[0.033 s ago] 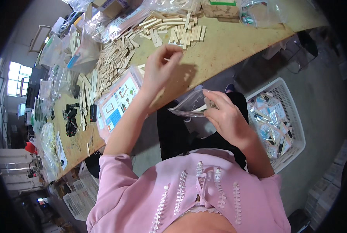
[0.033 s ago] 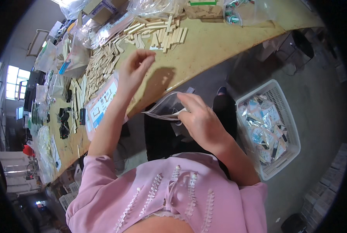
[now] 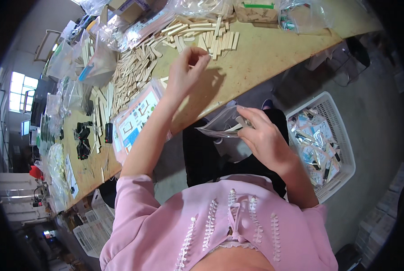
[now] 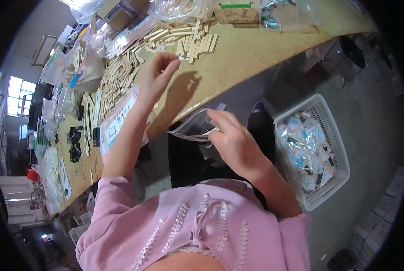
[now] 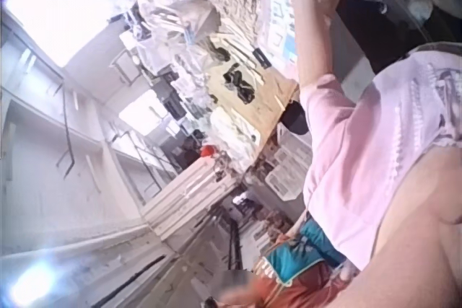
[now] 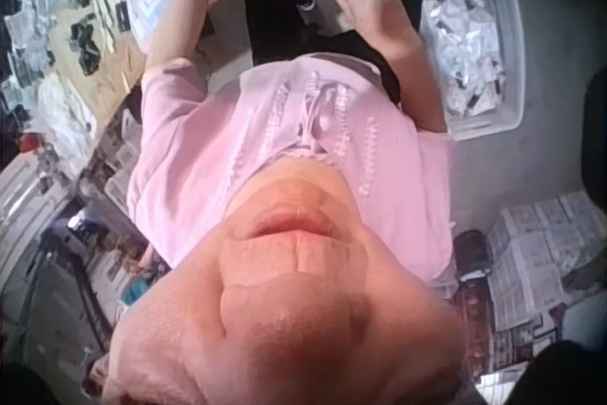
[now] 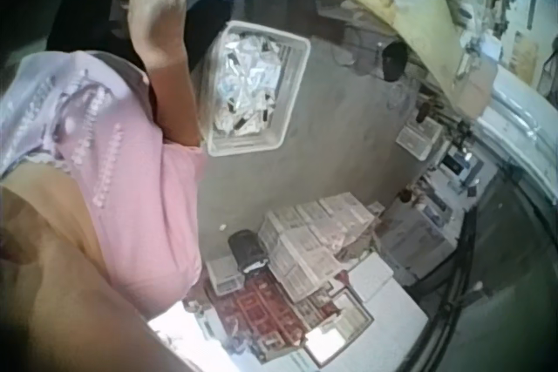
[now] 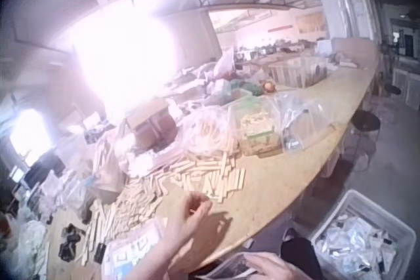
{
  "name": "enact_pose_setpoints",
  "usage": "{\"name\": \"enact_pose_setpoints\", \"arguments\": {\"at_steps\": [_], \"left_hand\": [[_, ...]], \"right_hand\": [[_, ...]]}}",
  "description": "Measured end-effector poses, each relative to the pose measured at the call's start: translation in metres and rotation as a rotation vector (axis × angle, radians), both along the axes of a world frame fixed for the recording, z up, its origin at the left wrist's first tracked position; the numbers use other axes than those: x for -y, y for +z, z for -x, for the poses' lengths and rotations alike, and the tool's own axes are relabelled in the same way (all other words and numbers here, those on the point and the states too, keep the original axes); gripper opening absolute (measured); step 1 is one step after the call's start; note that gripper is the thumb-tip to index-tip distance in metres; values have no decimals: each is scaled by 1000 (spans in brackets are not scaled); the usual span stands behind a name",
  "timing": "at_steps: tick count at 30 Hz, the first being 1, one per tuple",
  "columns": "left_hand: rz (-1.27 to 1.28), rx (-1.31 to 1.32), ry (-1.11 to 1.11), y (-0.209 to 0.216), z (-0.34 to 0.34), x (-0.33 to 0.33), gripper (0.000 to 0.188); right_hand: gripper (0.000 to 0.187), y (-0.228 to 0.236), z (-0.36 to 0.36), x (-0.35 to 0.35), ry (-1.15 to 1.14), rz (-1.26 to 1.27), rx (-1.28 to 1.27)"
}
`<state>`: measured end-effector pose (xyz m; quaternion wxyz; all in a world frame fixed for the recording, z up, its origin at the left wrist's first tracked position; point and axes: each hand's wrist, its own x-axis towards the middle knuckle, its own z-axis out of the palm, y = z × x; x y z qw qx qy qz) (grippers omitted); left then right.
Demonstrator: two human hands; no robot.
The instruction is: The person repeatedly picks small wooden sticks and black plastic components from a table and places them into clear plastic bags. The person also handles instruction sheets and seals the bags after filling them.
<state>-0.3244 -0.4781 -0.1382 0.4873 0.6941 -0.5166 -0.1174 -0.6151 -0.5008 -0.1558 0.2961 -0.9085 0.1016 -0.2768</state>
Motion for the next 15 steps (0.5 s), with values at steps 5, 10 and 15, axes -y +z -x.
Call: {"name": "enact_pose_setpoints", "arguments": {"at_steps": [5, 10, 15], "left_hand": [[-308, 402, 244, -25, -46, 70, 58], [-321, 309, 168, -33, -74, 64, 36], [-171, -70, -26, -13, -52, 17, 20]], "right_hand": [[6, -5, 12, 4, -61, -43, 6], [6, -11, 24, 11, -99, -24, 15], [16, -10, 28, 16, -114, -16, -7]]}}
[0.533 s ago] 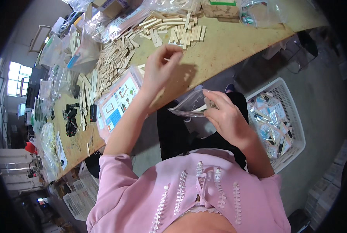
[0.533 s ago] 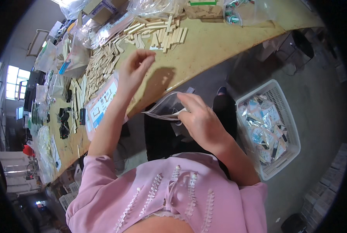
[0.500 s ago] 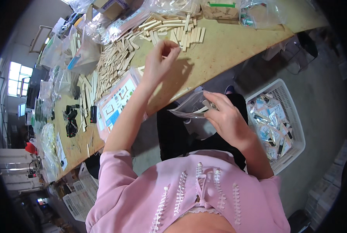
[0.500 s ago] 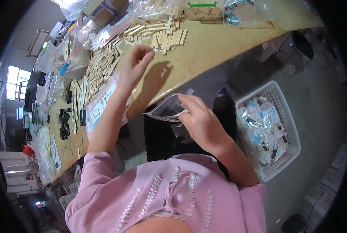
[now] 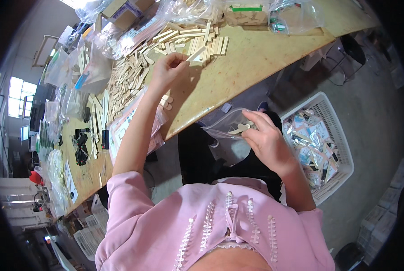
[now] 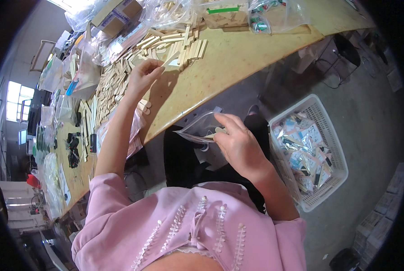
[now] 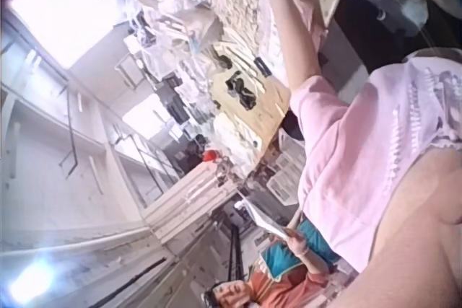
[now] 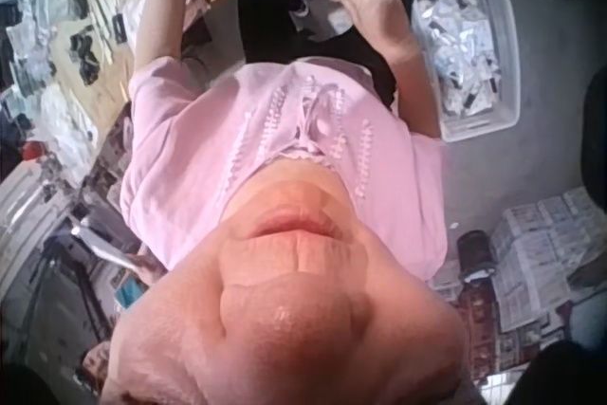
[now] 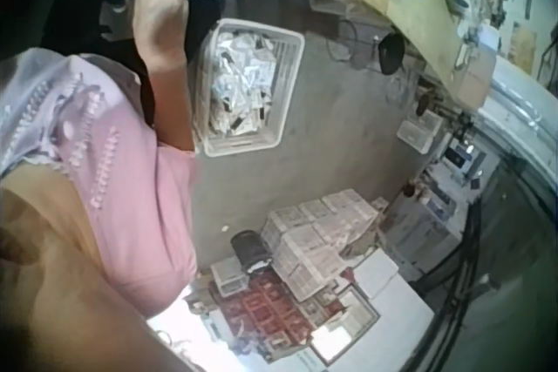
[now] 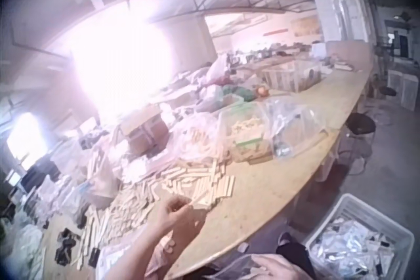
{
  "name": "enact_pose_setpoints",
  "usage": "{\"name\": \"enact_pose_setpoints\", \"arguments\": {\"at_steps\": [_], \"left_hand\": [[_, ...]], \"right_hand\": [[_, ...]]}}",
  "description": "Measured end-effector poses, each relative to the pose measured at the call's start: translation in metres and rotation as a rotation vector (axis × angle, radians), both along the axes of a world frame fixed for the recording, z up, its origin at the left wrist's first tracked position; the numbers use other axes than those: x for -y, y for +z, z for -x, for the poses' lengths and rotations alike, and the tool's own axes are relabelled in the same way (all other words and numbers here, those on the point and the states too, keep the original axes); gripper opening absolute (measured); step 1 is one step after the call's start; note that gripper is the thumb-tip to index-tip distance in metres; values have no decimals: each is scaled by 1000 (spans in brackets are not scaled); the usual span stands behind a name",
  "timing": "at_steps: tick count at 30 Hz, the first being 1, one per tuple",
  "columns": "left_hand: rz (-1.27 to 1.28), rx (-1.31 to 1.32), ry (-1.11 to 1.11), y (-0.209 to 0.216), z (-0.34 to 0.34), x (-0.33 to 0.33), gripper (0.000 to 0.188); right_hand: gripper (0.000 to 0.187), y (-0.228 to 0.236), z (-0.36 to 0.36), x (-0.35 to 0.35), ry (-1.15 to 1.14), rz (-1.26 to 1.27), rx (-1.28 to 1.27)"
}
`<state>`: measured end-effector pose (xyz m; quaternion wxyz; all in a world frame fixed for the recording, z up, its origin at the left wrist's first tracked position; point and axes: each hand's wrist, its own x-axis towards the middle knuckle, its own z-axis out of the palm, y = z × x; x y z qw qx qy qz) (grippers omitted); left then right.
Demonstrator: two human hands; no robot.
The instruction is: The person repeatedly picks small wooden sticks and black plastic components from a table and places them into clear plastic bags. The person also handles instruction sheets and seals the bags after filling them.
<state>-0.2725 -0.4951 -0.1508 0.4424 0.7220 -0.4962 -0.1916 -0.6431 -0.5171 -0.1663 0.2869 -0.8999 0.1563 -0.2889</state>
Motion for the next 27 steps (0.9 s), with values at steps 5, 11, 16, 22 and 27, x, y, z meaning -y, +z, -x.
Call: {"name": "enact_pose_setpoints", "arguments": {"at_steps": [5, 11, 16, 22, 27], "left_hand": [[58, 17, -153, 31, 52, -68, 18], [-24, 468, -475, 68, 115, -91, 17], [56, 630, -518, 70, 127, -60, 21], [124, 490, -99, 97, 25, 50, 15], [69, 661, -17, 90, -98, 177, 20]], "right_hand": [[5, 8, -12, 0, 54, 13, 32], [11, 15, -20, 0, 47, 3, 19], [10, 15, -16, 5, 62, -66, 9], [5, 6, 9, 22, 13, -76, -26], [6, -7, 23, 35, -56, -121, -45]]}}
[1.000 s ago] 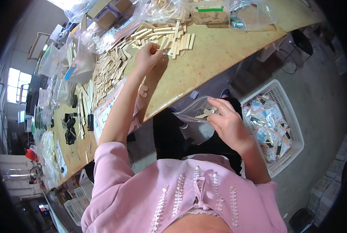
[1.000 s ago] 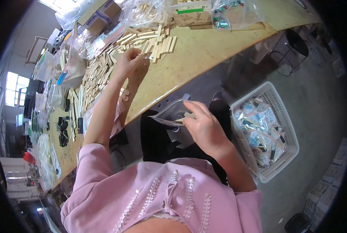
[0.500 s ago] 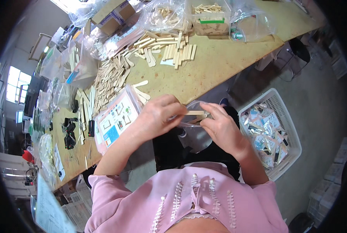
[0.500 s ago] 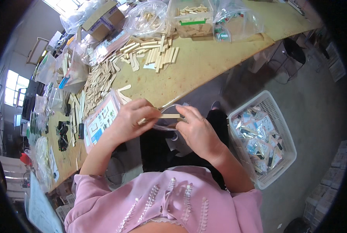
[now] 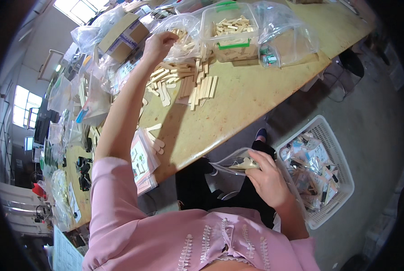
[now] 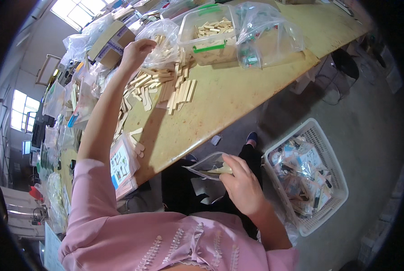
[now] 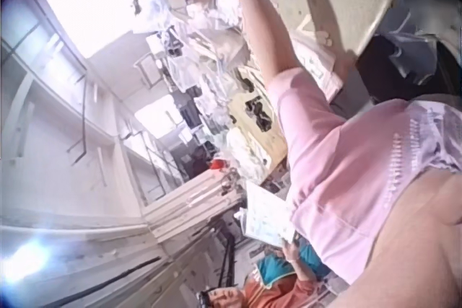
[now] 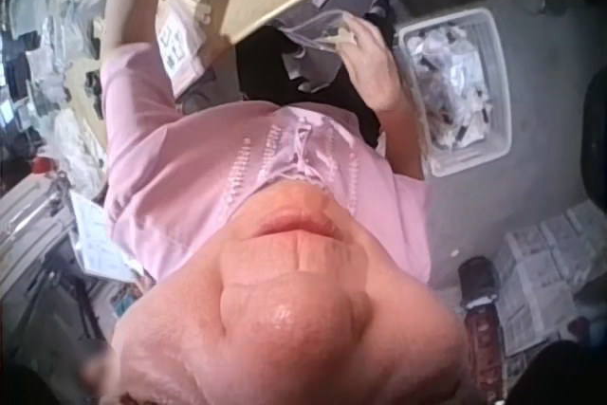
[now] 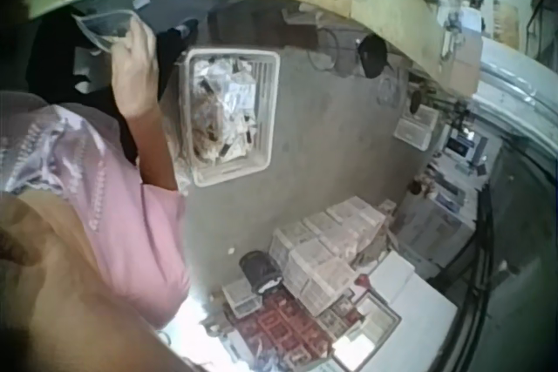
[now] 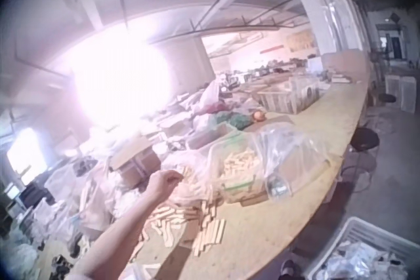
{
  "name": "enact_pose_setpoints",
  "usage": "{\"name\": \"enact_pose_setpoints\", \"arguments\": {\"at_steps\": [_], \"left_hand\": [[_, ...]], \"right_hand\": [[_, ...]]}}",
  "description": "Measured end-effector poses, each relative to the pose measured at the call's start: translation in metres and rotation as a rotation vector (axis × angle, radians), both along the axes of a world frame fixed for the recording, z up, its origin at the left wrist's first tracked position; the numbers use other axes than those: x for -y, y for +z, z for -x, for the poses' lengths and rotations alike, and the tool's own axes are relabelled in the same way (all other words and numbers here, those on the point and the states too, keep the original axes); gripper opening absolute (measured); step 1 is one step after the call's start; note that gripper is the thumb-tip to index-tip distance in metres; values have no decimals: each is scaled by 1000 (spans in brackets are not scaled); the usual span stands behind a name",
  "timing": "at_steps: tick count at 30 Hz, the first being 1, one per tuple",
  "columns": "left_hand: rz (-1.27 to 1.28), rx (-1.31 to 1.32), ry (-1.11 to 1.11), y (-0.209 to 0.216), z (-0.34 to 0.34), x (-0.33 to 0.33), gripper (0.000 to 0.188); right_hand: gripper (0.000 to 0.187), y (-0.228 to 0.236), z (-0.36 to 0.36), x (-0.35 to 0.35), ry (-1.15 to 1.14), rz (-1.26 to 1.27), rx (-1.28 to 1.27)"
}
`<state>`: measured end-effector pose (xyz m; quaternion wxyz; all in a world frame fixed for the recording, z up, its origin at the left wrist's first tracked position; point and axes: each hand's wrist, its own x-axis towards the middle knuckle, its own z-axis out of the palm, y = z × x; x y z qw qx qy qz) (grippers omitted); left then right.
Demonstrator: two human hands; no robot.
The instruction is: The person repeatedly picks small wooden sticks and black plastic components from a table and places them into clear plastic bags. The person also handles instruction sheets and seals the bags after filling them.
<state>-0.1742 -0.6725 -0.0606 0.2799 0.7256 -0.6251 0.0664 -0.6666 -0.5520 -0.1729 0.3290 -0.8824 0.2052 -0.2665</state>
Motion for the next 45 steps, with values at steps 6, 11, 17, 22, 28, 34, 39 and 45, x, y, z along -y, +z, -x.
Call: {"name": "enact_pose_setpoints", "arguments": {"at_steps": [6, 11, 17, 22, 28, 34, 39, 45], "left_hand": [[-342, 287, 104, -32, -15, 85, 25], [-515, 302, 3, -33, -28, 93, 30], [-408, 105, 123, -40, -23, 76, 27], [302, -624, 58, -28, -44, 56, 19], [-96, -124, -241, 26, 57, 131, 35], [-508, 315, -339, -22, 71, 235, 25], [-578, 493, -413, -39, 68, 254, 28], [-274, 16, -373, -23, 57, 218, 27]], "right_hand": [[9, -5, 13, 16, -48, -87, -35], [10, -8, 16, 32, -69, -124, -12], [9, -17, 17, 39, -59, -168, -10], [12, -20, 29, 48, -69, -179, -3], [13, -20, 34, 57, -75, -144, 14], [14, -15, 31, 62, -101, -148, 26], [16, -22, 34, 61, -147, -145, 29], [12, -12, 36, 69, -150, -171, 76]]}}
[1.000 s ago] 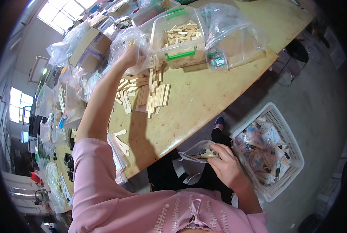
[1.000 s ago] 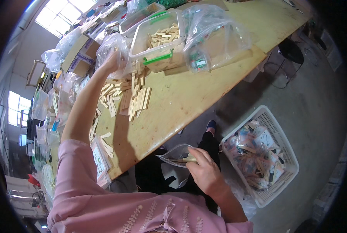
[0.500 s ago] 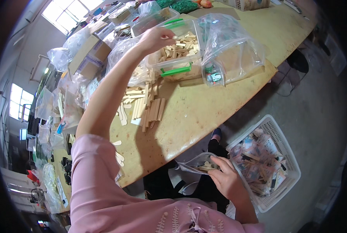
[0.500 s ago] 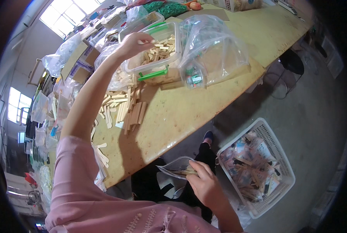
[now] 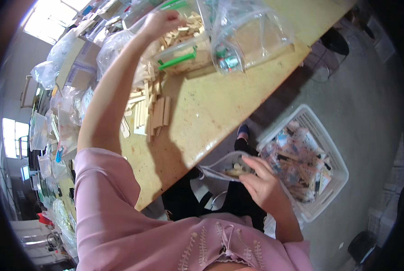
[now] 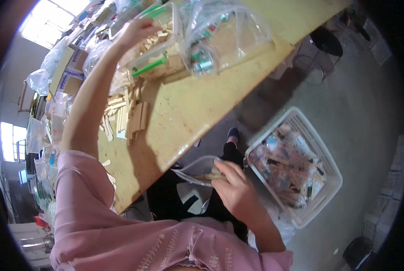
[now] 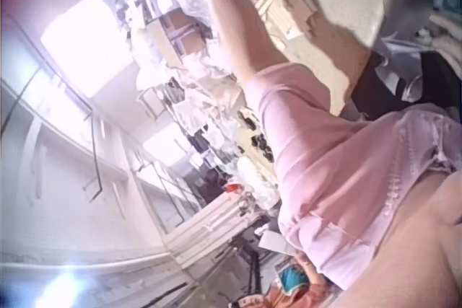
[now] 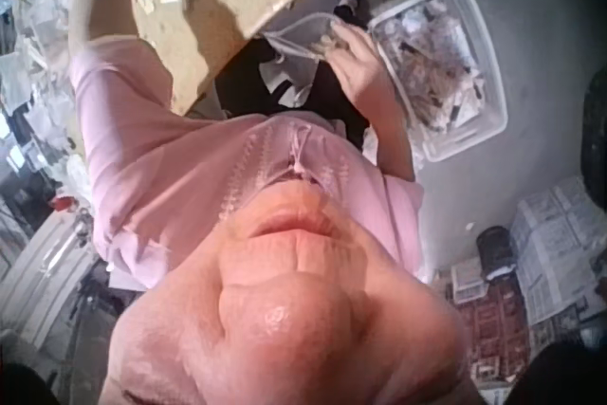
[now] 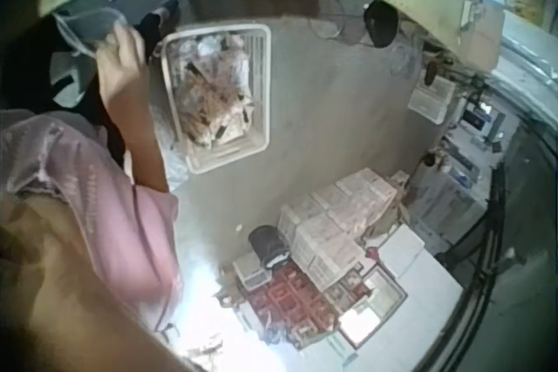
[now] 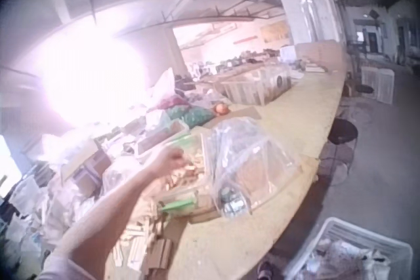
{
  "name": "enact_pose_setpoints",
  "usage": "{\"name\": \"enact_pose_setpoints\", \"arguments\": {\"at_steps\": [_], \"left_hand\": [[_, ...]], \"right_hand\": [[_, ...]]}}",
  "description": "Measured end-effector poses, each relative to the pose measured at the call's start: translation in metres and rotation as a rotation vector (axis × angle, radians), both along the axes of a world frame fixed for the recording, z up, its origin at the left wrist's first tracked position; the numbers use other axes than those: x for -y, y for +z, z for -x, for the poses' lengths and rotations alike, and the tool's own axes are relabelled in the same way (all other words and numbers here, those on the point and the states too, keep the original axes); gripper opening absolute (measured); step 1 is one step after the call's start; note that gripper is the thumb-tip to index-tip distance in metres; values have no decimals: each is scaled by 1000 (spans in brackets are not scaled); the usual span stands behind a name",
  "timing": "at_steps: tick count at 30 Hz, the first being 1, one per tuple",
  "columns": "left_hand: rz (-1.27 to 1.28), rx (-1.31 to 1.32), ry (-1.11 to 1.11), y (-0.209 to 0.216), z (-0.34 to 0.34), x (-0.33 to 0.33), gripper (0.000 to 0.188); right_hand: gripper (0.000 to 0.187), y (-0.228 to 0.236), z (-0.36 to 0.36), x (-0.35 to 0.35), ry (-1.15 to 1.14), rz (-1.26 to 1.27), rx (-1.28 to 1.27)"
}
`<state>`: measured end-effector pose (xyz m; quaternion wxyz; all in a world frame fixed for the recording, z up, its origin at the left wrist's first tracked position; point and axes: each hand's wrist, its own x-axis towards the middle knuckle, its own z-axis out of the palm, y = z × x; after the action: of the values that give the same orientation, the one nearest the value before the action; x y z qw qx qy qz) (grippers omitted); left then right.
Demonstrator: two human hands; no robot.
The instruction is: The person repeatedly picks small wooden sticks and black plastic components from a table and places them into clear plastic bags. The person also handles instruction sheets and seals the bags after filling them.
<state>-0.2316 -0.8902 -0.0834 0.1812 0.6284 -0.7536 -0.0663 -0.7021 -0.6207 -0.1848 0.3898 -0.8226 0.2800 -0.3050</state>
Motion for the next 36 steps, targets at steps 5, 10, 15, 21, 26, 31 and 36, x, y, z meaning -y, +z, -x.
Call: {"name": "enact_pose_setpoints", "arguments": {"at_steps": [5, 10, 15, 21, 26, 31, 36], "left_hand": [[133, -24, -89, 42, 108, -147, 16], [-21, -126, -373, 35, 194, -237, 17], [-168, -99, -434, -4, 228, -250, 22], [233, 102, -55, -49, 196, -127, 37], [177, 321, 26, -80, 200, -92, 33], [57, -625, 20, -74, 180, -143, 28], [-61, -801, -363, -23, 232, -271, 28]], "right_hand": [[9, 18, -7, 13, -10, 79, -40], [8, 19, -14, 26, -16, 144, -61], [11, 19, -14, 22, -46, 136, -73], [17, 5, 2, 7, -110, 85, -76], [16, 3, 14, -2, -154, 49, -89], [11, -2, 18, -4, -138, 137, -101], [13, 13, 16, -16, -110, 136, -46]]}}
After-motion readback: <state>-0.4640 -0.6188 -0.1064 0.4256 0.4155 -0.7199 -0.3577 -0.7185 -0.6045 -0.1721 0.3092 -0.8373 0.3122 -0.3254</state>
